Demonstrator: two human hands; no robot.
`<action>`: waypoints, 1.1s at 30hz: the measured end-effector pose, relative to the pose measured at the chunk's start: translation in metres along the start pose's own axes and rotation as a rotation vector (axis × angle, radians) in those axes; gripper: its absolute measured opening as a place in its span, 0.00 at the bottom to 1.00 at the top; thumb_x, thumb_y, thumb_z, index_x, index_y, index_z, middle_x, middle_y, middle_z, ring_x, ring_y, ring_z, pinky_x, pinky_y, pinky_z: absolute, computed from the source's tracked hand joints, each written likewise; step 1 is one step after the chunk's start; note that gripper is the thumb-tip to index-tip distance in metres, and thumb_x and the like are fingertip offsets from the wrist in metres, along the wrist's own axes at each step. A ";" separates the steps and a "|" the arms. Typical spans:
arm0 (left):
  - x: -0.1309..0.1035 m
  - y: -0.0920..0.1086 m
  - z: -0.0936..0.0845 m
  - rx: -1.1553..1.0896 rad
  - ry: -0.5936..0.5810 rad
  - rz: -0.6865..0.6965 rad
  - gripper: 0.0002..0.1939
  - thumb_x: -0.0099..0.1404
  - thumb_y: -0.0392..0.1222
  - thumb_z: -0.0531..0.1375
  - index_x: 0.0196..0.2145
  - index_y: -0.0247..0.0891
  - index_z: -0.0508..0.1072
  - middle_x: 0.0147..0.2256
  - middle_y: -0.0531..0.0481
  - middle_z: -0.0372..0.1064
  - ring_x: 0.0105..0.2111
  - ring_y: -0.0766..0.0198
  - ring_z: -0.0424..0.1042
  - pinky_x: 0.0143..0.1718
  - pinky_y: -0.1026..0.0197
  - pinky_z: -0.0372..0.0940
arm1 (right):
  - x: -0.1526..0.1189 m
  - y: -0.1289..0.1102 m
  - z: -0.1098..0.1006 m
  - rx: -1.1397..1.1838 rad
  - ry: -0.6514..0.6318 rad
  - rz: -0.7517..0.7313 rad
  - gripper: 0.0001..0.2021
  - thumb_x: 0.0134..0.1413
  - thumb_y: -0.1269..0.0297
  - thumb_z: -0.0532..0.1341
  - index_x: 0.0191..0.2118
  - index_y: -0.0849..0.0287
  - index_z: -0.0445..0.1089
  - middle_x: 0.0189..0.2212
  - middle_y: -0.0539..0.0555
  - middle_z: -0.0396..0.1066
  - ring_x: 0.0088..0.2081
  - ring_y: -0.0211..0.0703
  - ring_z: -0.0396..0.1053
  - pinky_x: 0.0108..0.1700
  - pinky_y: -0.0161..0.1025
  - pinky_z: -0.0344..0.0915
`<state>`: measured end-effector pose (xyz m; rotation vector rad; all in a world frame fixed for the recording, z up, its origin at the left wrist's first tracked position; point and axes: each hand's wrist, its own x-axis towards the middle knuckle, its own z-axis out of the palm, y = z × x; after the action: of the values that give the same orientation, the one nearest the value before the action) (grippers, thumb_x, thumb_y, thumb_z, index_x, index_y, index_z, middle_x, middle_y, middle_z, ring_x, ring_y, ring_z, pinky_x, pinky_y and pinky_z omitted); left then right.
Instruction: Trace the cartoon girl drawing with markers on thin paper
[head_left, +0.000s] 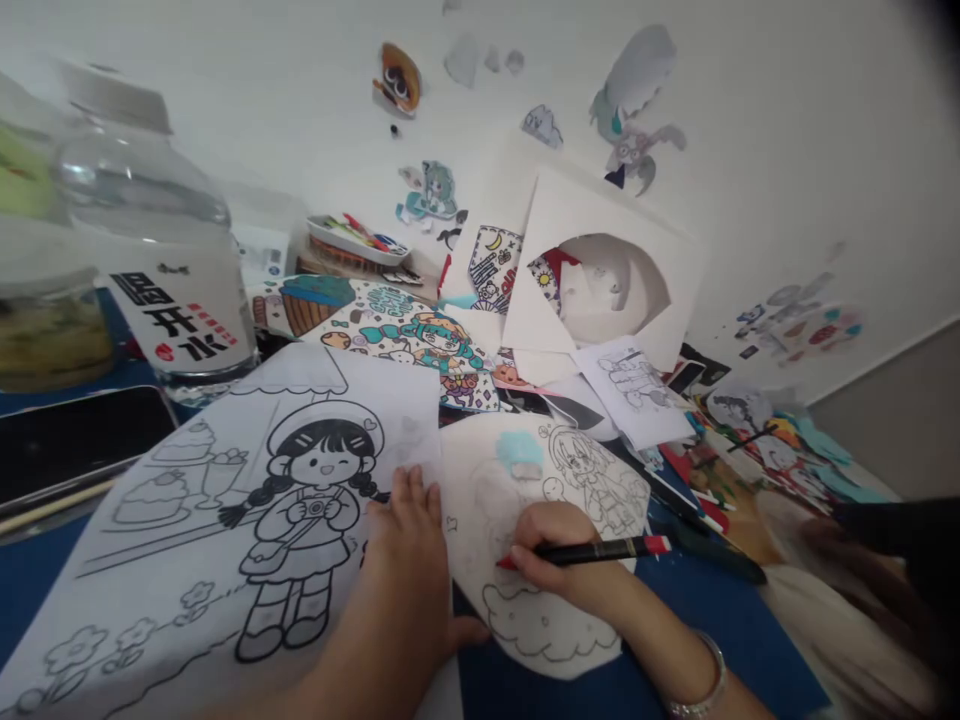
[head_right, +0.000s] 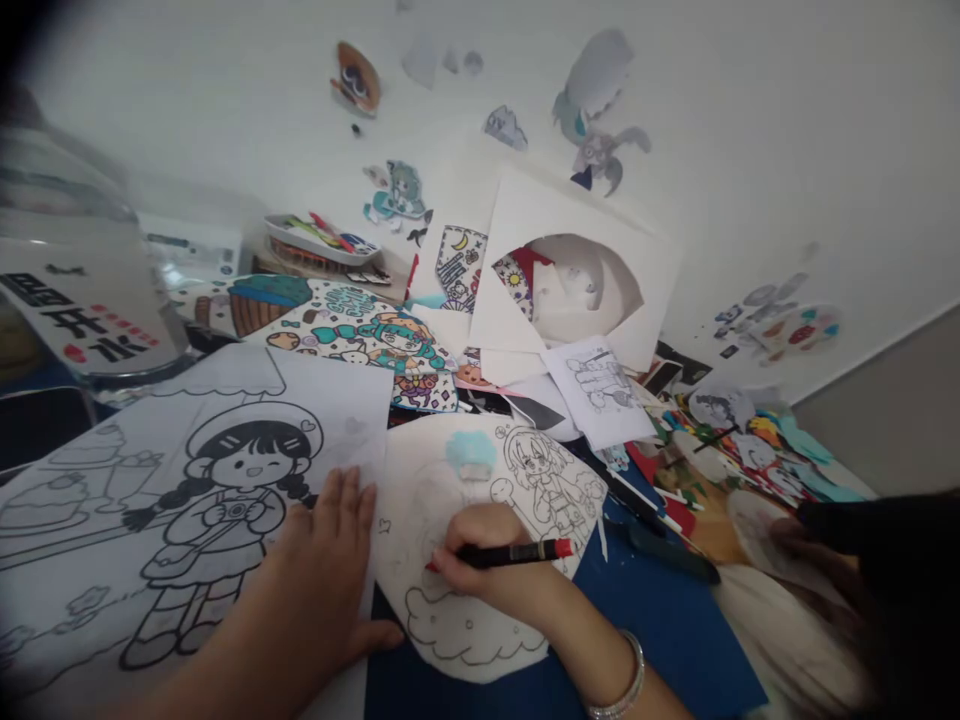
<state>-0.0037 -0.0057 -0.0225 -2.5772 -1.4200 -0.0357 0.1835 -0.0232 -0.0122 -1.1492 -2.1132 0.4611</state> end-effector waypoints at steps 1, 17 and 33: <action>0.001 0.000 0.001 -0.012 0.016 0.012 0.55 0.44 0.67 0.64 0.56 0.20 0.55 0.58 0.21 0.46 0.59 0.33 0.54 0.51 0.41 0.62 | 0.000 0.000 0.000 0.000 -0.001 -0.007 0.15 0.58 0.63 0.57 0.20 0.57 0.59 0.17 0.46 0.64 0.20 0.35 0.61 0.24 0.33 0.56; 0.003 -0.005 0.014 0.069 0.149 0.062 0.57 0.43 0.72 0.60 0.54 0.16 0.58 0.55 0.15 0.51 0.55 0.29 0.61 0.44 0.40 0.65 | -0.002 0.002 -0.002 -0.011 -0.008 0.086 0.14 0.54 0.67 0.57 0.19 0.57 0.57 0.18 0.46 0.63 0.21 0.33 0.60 0.24 0.32 0.55; 0.004 0.000 -0.011 0.120 -0.010 0.017 0.52 0.47 0.67 0.62 0.56 0.20 0.56 0.57 0.21 0.49 0.58 0.35 0.58 0.50 0.44 0.63 | -0.003 0.001 -0.003 -0.085 0.033 0.121 0.16 0.53 0.69 0.54 0.18 0.57 0.49 0.16 0.45 0.57 0.20 0.33 0.56 0.23 0.32 0.51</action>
<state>-0.0004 -0.0044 -0.0116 -2.4952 -1.3605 0.0625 0.1877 -0.0253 -0.0124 -1.3297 -2.0603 0.4080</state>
